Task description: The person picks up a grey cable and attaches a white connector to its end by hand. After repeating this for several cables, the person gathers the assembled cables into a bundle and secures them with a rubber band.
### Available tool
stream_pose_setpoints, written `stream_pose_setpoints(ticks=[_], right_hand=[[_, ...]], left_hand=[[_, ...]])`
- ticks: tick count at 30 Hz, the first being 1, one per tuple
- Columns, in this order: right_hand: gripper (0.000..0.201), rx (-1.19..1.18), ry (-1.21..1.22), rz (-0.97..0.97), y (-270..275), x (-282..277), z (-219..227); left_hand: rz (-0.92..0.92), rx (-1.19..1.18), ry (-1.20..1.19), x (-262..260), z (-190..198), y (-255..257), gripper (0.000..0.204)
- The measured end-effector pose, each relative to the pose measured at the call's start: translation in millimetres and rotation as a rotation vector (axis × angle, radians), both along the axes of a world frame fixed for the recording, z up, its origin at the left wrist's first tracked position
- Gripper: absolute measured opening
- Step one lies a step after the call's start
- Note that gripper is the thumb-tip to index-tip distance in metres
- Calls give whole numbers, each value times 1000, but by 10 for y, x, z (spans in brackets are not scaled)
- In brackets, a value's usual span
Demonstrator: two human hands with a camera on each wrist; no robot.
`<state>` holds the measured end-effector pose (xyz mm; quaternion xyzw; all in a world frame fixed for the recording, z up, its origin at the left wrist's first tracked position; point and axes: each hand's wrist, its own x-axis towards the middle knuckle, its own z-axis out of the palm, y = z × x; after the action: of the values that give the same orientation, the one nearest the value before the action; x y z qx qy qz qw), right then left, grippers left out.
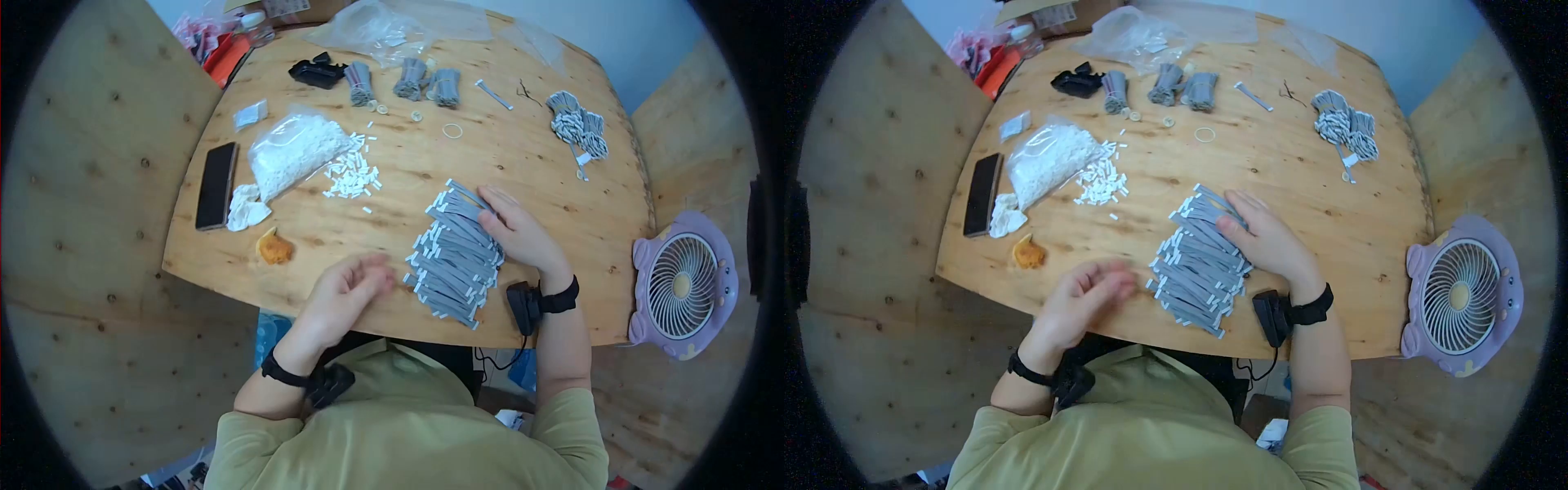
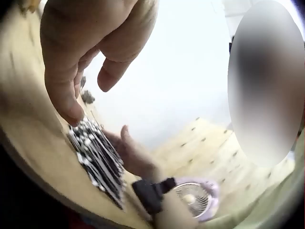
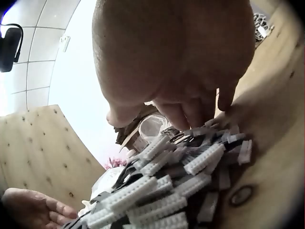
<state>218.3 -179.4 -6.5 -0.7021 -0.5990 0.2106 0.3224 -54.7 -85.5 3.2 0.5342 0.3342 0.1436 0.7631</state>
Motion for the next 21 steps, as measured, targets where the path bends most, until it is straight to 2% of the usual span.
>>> stream_pose_setpoints(ticks=[2,6,9,13,19,21], right_hand=[[58,-63,-101,43,-15,-55,52],[68,-169,-190,103,-41,-124,118],[69,-204,-157,104,-42,-168,155],[72,-268,-84,109,-50,-309,353],[82,-354,-214,173,-19,-405,455],[77,-341,-236,96,7,-436,436]], left_hand=[[-51,-362,-86,-112,124,-86,35],[-126,-667,-149,-204,-58,-197,35],[-172,-726,-220,-102,-64,-299,34],[-138,-728,-291,75,-72,-375,30],[-89,-671,-362,250,-59,-403,23],[-97,-635,-392,294,-102,-389,23]])
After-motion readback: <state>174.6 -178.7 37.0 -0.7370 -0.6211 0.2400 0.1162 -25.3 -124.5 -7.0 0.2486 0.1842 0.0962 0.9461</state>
